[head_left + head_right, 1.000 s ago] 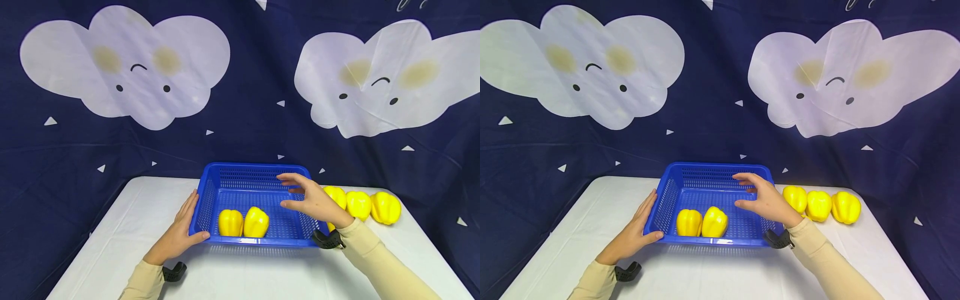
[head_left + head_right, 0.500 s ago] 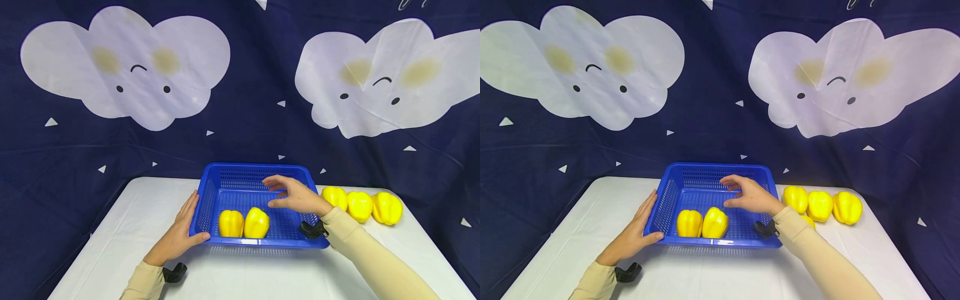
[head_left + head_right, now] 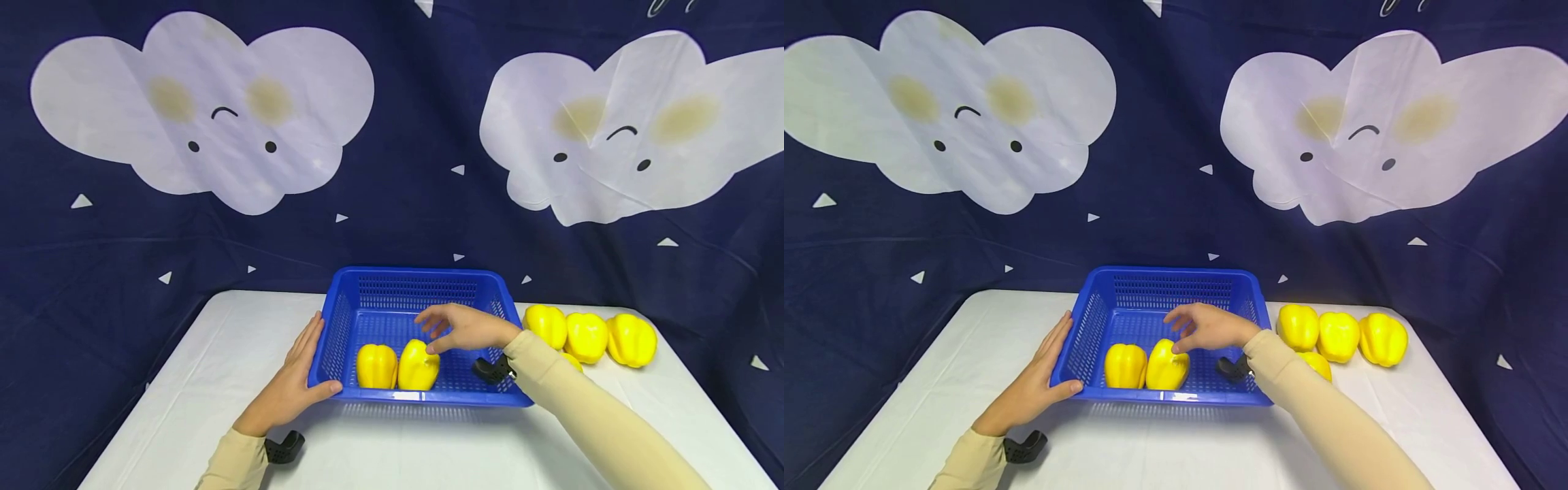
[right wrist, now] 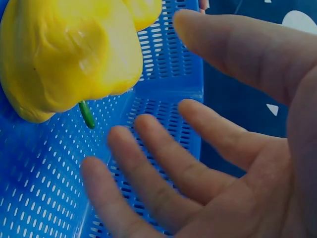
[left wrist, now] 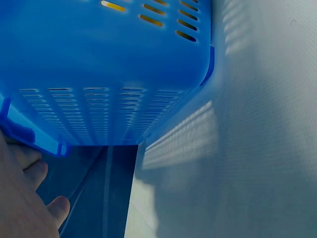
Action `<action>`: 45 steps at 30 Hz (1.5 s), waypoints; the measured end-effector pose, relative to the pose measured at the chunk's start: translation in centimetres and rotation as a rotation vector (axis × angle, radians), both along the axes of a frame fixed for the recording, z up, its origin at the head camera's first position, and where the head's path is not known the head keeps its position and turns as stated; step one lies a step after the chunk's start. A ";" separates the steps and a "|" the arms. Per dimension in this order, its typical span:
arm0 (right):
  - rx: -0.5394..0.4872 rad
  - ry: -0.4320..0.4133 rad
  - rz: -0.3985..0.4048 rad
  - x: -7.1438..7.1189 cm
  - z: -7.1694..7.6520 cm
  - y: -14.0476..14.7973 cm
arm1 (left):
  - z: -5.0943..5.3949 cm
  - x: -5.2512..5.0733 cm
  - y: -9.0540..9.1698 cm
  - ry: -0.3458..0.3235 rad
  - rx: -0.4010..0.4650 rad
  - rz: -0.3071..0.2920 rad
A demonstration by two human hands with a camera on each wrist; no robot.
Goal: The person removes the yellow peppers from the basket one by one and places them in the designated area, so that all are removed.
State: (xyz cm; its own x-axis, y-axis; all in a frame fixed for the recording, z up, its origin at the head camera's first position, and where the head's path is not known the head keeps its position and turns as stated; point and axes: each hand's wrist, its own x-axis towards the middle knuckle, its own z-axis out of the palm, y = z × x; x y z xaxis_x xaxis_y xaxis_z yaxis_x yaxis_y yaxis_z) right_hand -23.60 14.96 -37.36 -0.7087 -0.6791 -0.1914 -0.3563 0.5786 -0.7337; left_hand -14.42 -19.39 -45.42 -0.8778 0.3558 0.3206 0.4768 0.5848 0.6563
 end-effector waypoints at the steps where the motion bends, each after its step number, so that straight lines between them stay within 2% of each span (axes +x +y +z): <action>1: 0.012 0.001 0.008 0.0 0.0 -0.1 | 0.0 0.0 0.0 -0.001 0.000 0.001; 8: 0.096 -0.022 0.004 0.1 -0.3 -0.6 | -0.1 -0.1 0.1 0.000 -0.003 0.001; 16: 0.095 -0.089 -0.027 0.3 -0.8 -1.1 | 0.1 0.1 0.0 0.005 -0.002 -0.004; 23: 0.108 0.040 0.074 0.4 -1.5 -1.6 | 0.0 0.0 0.0 0.002 -0.003 0.002; 27: 0.101 0.082 0.102 0.5 -1.9 -1.8 | 0.0 0.0 0.0 -0.003 -0.007 0.008; 32: 0.089 0.115 0.110 0.4 -2.2 -1.9 | -0.2 -0.1 0.0 0.001 -0.009 0.003; 37: 0.085 0.133 0.080 0.5 -2.5 -2.0 | -0.2 -0.1 0.0 0.005 -0.009 0.003; 41: 0.119 0.123 0.050 0.5 -2.6 -2.1 | -0.1 0.0 0.0 -0.004 -0.010 0.007; 45: 0.169 0.115 0.061 0.6 -2.5 -1.9 | 0.0 0.1 0.0 -0.003 -0.006 0.002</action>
